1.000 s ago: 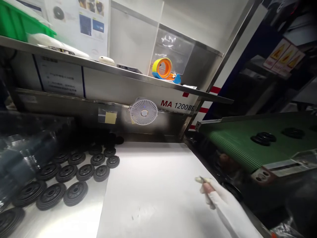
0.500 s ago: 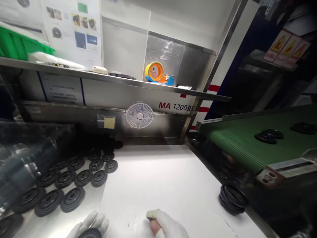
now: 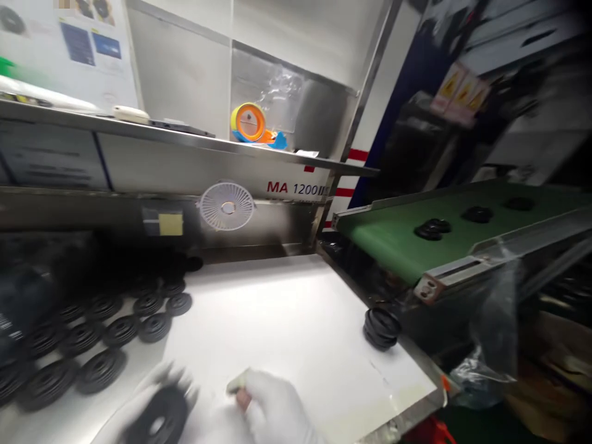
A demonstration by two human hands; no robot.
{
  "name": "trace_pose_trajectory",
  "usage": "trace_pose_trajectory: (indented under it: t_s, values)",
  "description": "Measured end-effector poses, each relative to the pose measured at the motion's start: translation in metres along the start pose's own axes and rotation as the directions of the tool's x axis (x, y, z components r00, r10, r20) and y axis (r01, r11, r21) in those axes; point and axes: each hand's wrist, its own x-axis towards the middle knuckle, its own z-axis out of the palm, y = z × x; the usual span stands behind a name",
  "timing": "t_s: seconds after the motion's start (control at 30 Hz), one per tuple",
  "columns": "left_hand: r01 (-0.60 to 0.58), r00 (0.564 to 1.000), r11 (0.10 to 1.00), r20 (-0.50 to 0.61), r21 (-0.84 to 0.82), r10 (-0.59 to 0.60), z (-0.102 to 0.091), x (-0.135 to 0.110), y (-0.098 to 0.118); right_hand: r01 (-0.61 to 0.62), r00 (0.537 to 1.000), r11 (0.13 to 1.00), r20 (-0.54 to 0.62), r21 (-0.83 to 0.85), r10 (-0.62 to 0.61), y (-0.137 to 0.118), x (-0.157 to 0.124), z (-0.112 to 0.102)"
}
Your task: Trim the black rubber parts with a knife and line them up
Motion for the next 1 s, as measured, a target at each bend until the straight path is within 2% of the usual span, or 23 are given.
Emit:
trace_pose_trajectory:
  t_s: [0.03, 0.07, 0.1, 0.23, 0.37, 0.5, 0.8, 1.0]
  values:
    - [-0.009, 0.999, 1.0, 0.039, 0.004, 0.009, 0.002, -0.008, -0.001, 0.018, 0.999, 1.0, -0.038, 0.003, -0.018, -0.007, -0.005, -0.006]
    - [0.016, 0.981, 1.0, 0.194, -0.018, -0.012, 0.005, -0.013, -0.003, 0.036, 0.998, 0.999, -0.059, -0.006, -0.036, -0.014, -0.008, -0.012]
    - [-0.001, 0.971, 1.0, 0.24, -0.03, 0.008, 0.01, -0.016, -0.007, 0.051, 0.996, 0.998, -0.069, -0.022, -0.053, -0.021, -0.009, -0.015]
    - [-0.029, 0.951, 0.998, 0.306, -0.048, 0.042, 0.022, -0.006, -0.022, 0.061, 0.992, 0.99, -0.098, -0.129, -0.074, -0.041, -0.006, -0.011]
    - [-0.031, 0.928, 0.998, 0.37, -0.062, 0.051, 0.017, -0.004, -0.03, 0.042, 0.986, 0.972, -0.146, -0.229, -0.077, -0.043, -0.007, 0.001]
    - [-0.045, 0.919, 0.995, 0.386, -0.091, 0.077, 0.014, -0.009, -0.035, 0.006, 0.98, 0.97, -0.19, -0.242, -0.054, -0.038, -0.014, 0.006]
    - [-0.102, 0.935, 0.984, 0.324, -0.146, 0.145, 0.016, -0.013, -0.047, -0.037, 0.974, 0.985, -0.227, -0.168, -0.002, -0.036, -0.03, 0.015]
    - [-0.106, 0.937, 0.984, 0.317, -0.143, 0.147, 0.016, -0.015, -0.042, 0.037, 0.972, 0.998, -0.23, -0.052, -0.048, -0.032, -0.023, -0.002]
